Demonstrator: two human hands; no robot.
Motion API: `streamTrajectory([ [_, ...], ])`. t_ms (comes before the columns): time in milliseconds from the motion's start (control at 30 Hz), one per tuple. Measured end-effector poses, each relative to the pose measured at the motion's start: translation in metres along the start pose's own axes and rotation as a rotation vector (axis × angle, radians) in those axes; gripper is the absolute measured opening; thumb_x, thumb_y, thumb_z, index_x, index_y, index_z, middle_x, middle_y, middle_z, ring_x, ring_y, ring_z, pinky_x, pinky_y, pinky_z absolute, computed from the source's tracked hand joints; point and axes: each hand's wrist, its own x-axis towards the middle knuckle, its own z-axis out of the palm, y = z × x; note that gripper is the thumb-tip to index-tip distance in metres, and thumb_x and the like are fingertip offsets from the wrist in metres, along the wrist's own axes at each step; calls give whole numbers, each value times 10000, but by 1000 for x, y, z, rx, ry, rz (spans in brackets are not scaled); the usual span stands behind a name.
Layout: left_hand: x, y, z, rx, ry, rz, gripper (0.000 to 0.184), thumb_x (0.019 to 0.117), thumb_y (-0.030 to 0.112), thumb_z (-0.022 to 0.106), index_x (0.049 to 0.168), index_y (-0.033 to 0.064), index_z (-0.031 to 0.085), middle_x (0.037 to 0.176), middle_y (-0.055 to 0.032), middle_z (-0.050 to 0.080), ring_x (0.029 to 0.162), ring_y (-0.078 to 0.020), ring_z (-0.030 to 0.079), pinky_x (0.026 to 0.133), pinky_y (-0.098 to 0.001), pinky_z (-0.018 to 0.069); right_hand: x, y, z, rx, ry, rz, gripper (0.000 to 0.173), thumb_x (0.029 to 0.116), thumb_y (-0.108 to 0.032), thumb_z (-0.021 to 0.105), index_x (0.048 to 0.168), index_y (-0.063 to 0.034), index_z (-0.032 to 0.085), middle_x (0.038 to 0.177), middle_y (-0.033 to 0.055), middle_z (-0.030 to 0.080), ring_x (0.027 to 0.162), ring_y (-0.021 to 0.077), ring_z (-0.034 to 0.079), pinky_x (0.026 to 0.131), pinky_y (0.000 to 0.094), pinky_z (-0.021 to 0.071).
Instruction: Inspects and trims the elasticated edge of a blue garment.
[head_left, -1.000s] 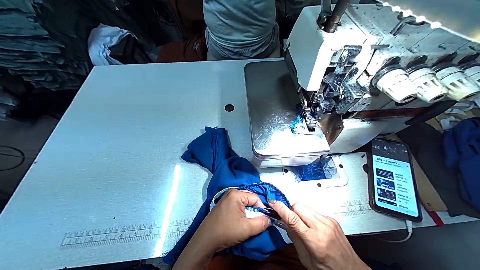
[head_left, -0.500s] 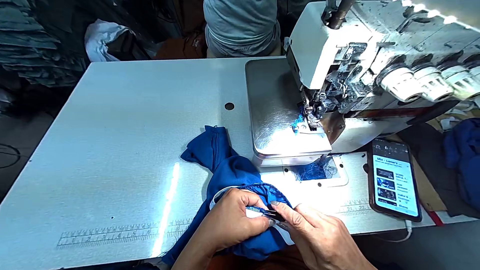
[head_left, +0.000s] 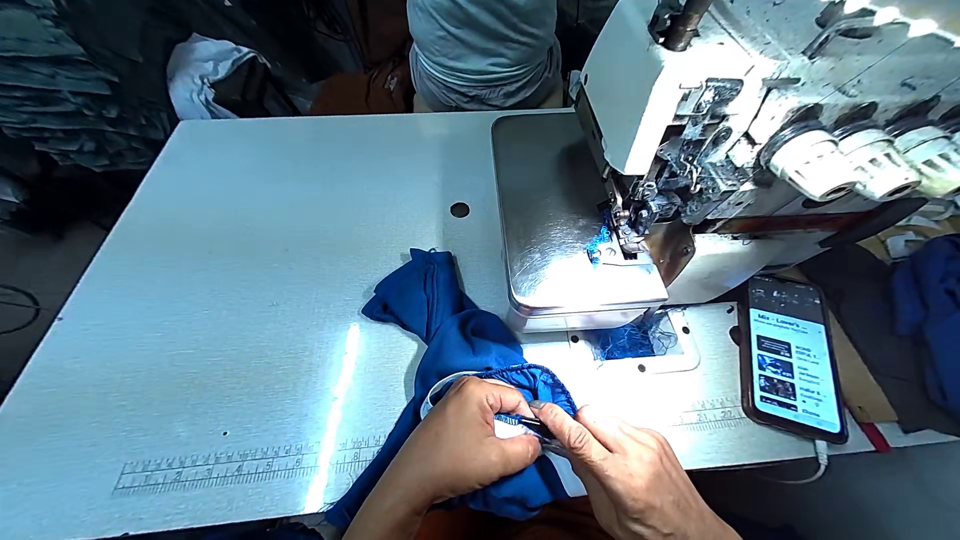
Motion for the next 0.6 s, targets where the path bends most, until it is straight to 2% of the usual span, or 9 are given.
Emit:
streamTrajectory([
  [133, 0, 0, 0, -2, -8, -10, 114, 777, 209, 728, 683, 152, 698, 692, 131, 607, 673, 91, 537, 576, -122, 412, -2, 2, 6, 99, 31, 2, 264, 1047, -139, 489, 1198, -85, 699, 701, 39, 552, 582, 135, 522, 516, 239, 430],
  [233, 0, 1, 0, -15, -9, -18, 108, 777, 200, 736, 688, 148, 702, 698, 129, 609, 681, 92, 541, 582, -118, 414, -1, 3, 3, 146, 6, 11, 264, 1058, -164, 502, 1219, -79, 692, 731, 47, 591, 611, 135, 555, 544, 237, 457],
  [367, 0, 2, -1, -27, -8, -26, 77, 773, 196, 739, 711, 152, 728, 721, 127, 641, 700, 94, 565, 597, -114, 438, -3, 7, -5, 117, -20, 4, 314, 1067, -186, 482, 1302, -90, 667, 756, 48, 570, 616, 135, 530, 538, 239, 435],
  [600, 0, 0, 0, -4, -22, -28, 103, 771, 197, 728, 684, 153, 695, 695, 127, 607, 668, 86, 541, 572, -128, 415, 1, 1, -3, 54, -14, 2, 310, 1057, -177, 494, 1286, -104, 689, 731, 35, 538, 602, 131, 507, 522, 236, 413],
])
